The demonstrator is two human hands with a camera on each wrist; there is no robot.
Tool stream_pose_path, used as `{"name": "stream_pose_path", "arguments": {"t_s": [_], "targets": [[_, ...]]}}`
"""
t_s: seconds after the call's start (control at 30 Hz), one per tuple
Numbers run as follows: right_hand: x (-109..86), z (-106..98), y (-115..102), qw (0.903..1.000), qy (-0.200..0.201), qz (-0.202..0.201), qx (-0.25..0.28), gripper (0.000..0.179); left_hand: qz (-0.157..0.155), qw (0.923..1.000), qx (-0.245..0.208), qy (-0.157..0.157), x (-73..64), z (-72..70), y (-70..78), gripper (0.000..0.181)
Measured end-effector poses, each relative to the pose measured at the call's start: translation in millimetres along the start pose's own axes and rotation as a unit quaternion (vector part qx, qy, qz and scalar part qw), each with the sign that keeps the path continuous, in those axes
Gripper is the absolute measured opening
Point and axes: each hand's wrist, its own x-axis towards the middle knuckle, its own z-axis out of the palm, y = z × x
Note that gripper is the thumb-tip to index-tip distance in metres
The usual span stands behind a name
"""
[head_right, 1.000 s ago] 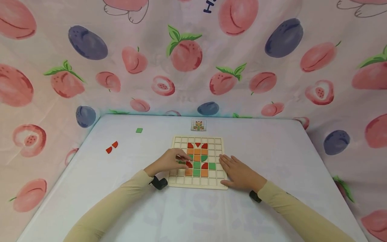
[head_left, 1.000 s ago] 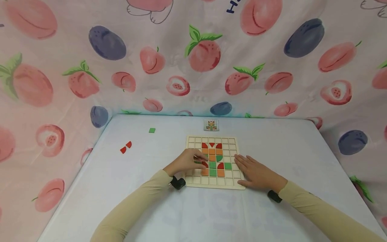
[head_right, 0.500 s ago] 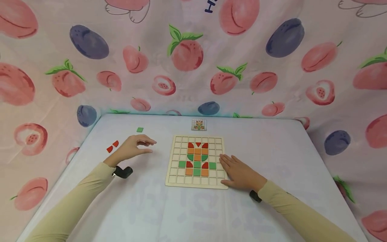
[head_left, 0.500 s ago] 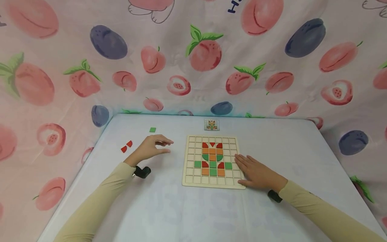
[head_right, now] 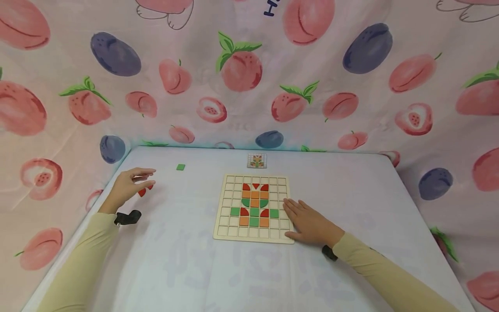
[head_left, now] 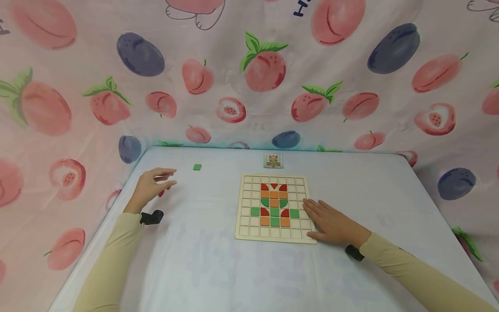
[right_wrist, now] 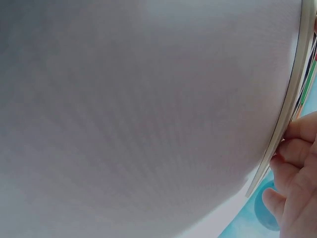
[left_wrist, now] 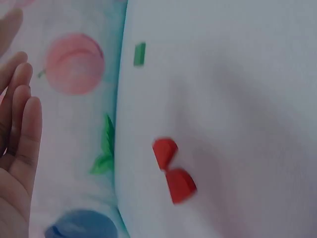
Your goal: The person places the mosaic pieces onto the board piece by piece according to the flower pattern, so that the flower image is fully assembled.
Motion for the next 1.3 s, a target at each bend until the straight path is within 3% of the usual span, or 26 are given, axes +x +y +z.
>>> {"name": "stream_pose_path", "arguments": {"t_s": [0.2,0.37,0.53,0.8,1.13,1.3], "targets": [[-0.1,-1,-1,1.0000,0.001,0.000,0.002,0.081,-0.053,0.9979,0.018,0.031,-8.9,-6.0,-29.2,0.043],[0.2,1,1,1.0000,-0.008,0.004,-0.001,0.082,-0.092,0.9950,0.031,0.022,-16.4,-7.0,-47.6,0.045],[0.3,2,1,0.9999,-0.010,0.006,0.000,0.083,-0.106,0.9925,0.060,0.012,-19.1,-3.5,-62.5,0.047],[0.5,5,2,1.0000,0.008,-0.002,-0.004,0.082,-0.148,0.9852,0.084,-0.015,-18.3,-0.9,-70.1,0.045],[0.3,5,3,1.0000,0.002,-0.001,-0.006,0.082,-0.142,0.9844,0.100,-0.030,-17.4,-0.9,-67.1,0.034],[0.2,3,2,1.0000,0.005,-0.002,-0.007,0.081,-0.116,0.9875,0.088,-0.059,-15.9,-0.6,-66.6,0.031]]}}
